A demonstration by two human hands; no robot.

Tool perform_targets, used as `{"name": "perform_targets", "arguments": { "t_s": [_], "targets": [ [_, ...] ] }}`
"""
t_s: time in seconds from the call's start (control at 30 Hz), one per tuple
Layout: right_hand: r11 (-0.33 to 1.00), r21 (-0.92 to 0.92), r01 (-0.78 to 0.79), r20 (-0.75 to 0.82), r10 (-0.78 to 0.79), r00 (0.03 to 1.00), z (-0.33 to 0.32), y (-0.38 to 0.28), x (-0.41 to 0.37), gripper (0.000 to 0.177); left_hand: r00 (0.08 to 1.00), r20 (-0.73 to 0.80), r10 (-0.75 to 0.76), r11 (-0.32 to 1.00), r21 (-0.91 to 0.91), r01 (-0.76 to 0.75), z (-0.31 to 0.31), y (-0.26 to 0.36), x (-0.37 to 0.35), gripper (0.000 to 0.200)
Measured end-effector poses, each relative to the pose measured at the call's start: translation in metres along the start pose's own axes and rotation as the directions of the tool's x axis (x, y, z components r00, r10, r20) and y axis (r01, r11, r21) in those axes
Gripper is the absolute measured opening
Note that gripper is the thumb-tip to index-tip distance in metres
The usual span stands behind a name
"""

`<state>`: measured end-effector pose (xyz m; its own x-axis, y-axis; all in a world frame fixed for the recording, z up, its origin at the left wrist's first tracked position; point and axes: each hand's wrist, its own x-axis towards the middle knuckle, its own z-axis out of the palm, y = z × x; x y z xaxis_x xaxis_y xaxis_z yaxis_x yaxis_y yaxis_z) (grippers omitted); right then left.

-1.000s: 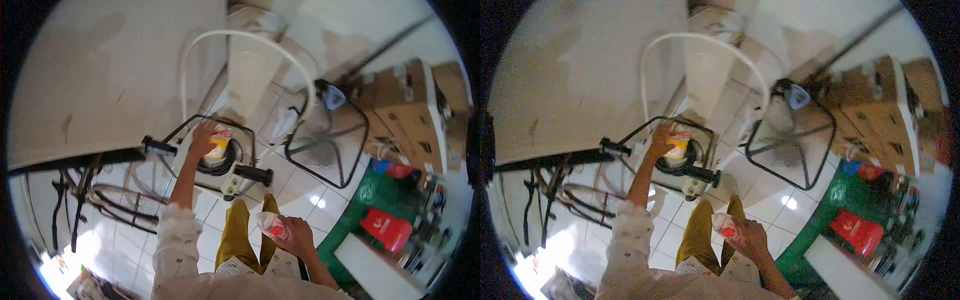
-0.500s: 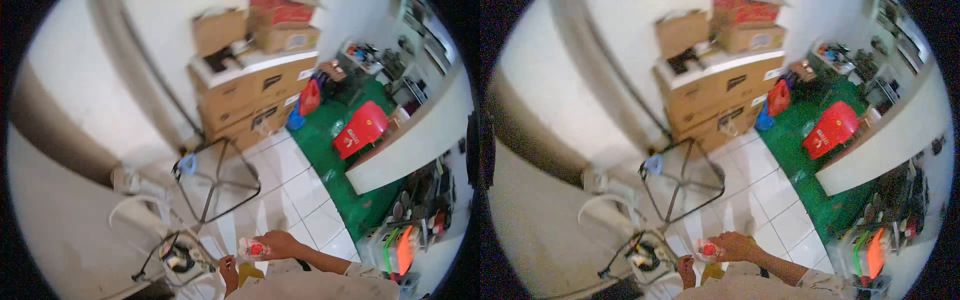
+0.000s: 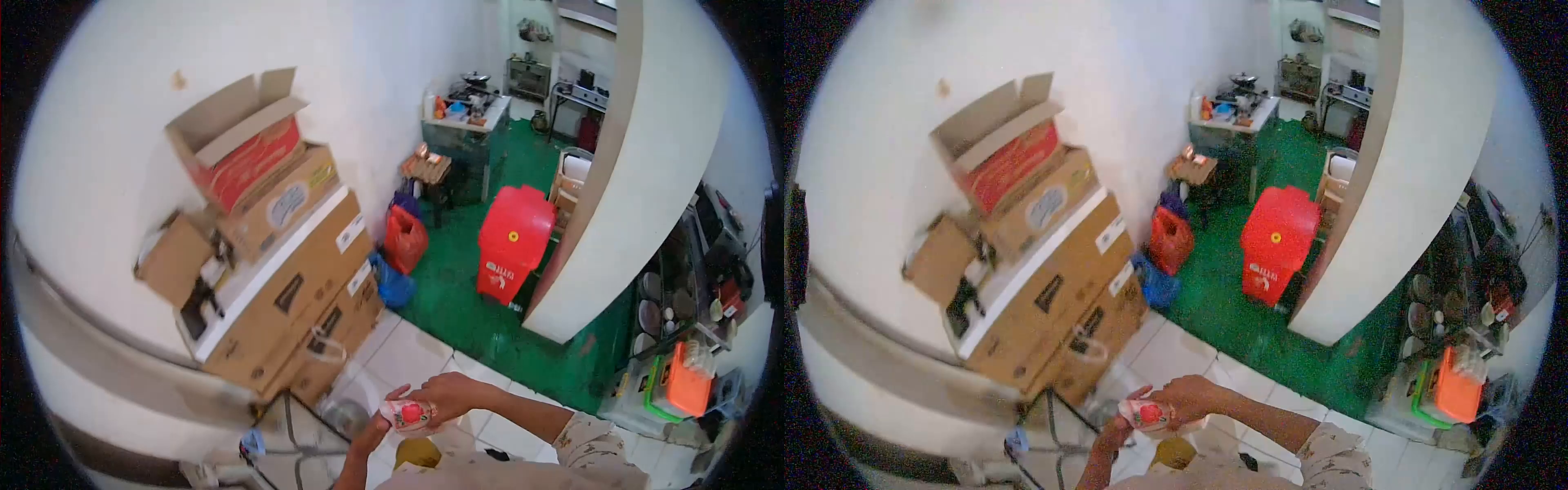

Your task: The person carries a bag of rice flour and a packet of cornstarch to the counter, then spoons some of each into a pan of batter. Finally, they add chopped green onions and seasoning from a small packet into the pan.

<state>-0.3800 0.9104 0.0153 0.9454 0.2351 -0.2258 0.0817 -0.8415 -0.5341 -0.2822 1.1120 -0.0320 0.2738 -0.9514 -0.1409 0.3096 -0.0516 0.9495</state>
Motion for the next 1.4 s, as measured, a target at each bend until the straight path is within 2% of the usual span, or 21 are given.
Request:
{"name": "perform_targets", "arguments": {
  "t_s": [0.07,0.13,0.3,0.4,0.47,0.5,0.53,0.57,0.7,0.77,0.93,1.0,1.07,1.1,1.17,1.2,1.27,1.3,1.33,1.37,1.4],
  "targets": [
    [1.000,-0.005,0.000,0.000,0.000,1.000,-0.026,0.044,0.021,0.066,0.998,-0.016,-0.063,0.998,0.018,0.063,0.000,0.022,0.048,0.078],
    [1.000,-0.011,-0.017,0.080,0.018,0.997,-0.060,0.078,0.037,0.068,0.994,0.008,-0.107,0.994,0.018,0.107,-0.005,0.033,0.104,0.080],
    [1.000,-0.013,-0.017,-0.010,0.017,1.000,-0.142,0.195,0.095,0.075,0.979,0.059,-0.193,0.981,0.043,0.190,-0.069,0.057,0.263,0.088],
    [0.995,-0.040,-0.091,0.001,0.091,0.996,-0.204,0.261,0.118,0.075,0.971,0.098,-0.216,0.975,0.075,0.210,-0.099,0.085,0.367,0.094],
    [0.965,-0.009,-0.261,-0.028,0.260,0.965,-0.261,0.285,0.115,0.071,0.962,0.170,-0.212,0.975,0.101,0.197,-0.108,0.108,0.438,0.098],
    [0.962,0.015,-0.274,-0.006,0.274,0.962,-0.282,0.302,0.113,0.071,0.966,0.209,-0.154,0.981,0.153,0.123,-0.109,0.120,0.472,0.093],
    [0.951,0.016,-0.308,-0.096,0.308,0.946,-0.299,0.321,0.112,0.069,0.925,0.316,-0.210,0.976,0.116,0.182,-0.119,0.119,0.503,0.085],
    [0.940,0.021,-0.341,-0.184,0.339,0.923,-0.320,0.347,0.111,0.066,0.921,0.354,-0.159,0.986,0.102,0.131,-0.119,0.122,0.548,0.081],
    [0.894,0.094,-0.439,-0.239,0.448,0.861,-0.377,0.446,0.113,0.062,0.899,0.423,-0.116,0.992,0.095,0.084,-0.117,0.129,0.692,0.075],
    [0.857,0.021,-0.516,-0.368,0.486,0.793,-0.408,0.492,0.114,0.059,0.872,0.486,-0.055,0.998,0.003,0.061,-0.113,0.137,0.759,0.076],
    [0.867,0.006,-0.498,-0.364,0.466,0.807,-0.506,0.618,0.140,0.057,0.923,0.380,-0.058,0.994,-0.067,0.090,-0.119,0.164,0.900,0.073],
    [0.859,-0.023,-0.512,-0.313,0.480,0.820,-0.545,0.651,0.155,0.057,0.966,0.207,-0.157,0.949,-0.238,0.205,-0.125,0.174,0.945,0.072],
    [0.928,-0.135,-0.347,-0.655,0.179,0.734,-0.583,0.693,0.164,0.052,0.976,0.147,-0.163,0.927,-0.316,0.202,-0.132,0.200,0.988,0.071],
    [0.929,-0.139,-0.344,-0.645,0.179,0.743,-0.601,0.715,0.166,0.052,0.982,0.091,-0.163,0.905,-0.383,0.185,-0.137,0.213,1.008,0.069],
    [0.975,0.060,-0.212,-0.809,0.172,0.562,-0.640,0.767,0.174,0.041,0.993,0.050,-0.105,0.888,-0.444,0.116,-0.155,0.214,1.059,0.066],
    [0.954,0.136,-0.265,-0.851,0.250,0.461,-0.657,0.792,0.180,0.028,0.996,-0.021,-0.085,0.900,-0.430,0.068,-0.159,0.228,1.080,0.065],
    [0.956,0.209,-0.206,-0.932,0.258,0.254,-0.688,0.866,0.199,0.018,0.994,-0.110,-0.004,0.907,-0.418,-0.043,-0.184,0.230,1.129,0.055],
    [0.928,0.333,-0.170,-0.914,0.361,0.184,-0.703,0.908,0.212,0.017,0.993,-0.114,-0.018,0.908,-0.417,-0.032,-0.203,0.221,1.154,0.055],
    [0.887,0.443,-0.130,-0.882,0.457,0.117,-0.716,0.951,0.227,0.015,0.966,-0.254,-0.051,0.916,-0.398,-0.056,-0.222,0.211,1.179,0.048],
    [0.886,0.444,-0.134,-0.880,0.459,0.120,-0.723,1.000,0.246,0.015,0.918,-0.388,-0.077,0.922,-0.378,-0.082,-0.240,0.202,1.207,0.041],
    [0.872,0.443,-0.210,-0.871,0.474,0.131,-0.731,1.053,0.268,0.015,0.920,-0.384,-0.072,0.921,-0.379,-0.086,-0.258,0.190,1.232,0.041]
  ]
}}
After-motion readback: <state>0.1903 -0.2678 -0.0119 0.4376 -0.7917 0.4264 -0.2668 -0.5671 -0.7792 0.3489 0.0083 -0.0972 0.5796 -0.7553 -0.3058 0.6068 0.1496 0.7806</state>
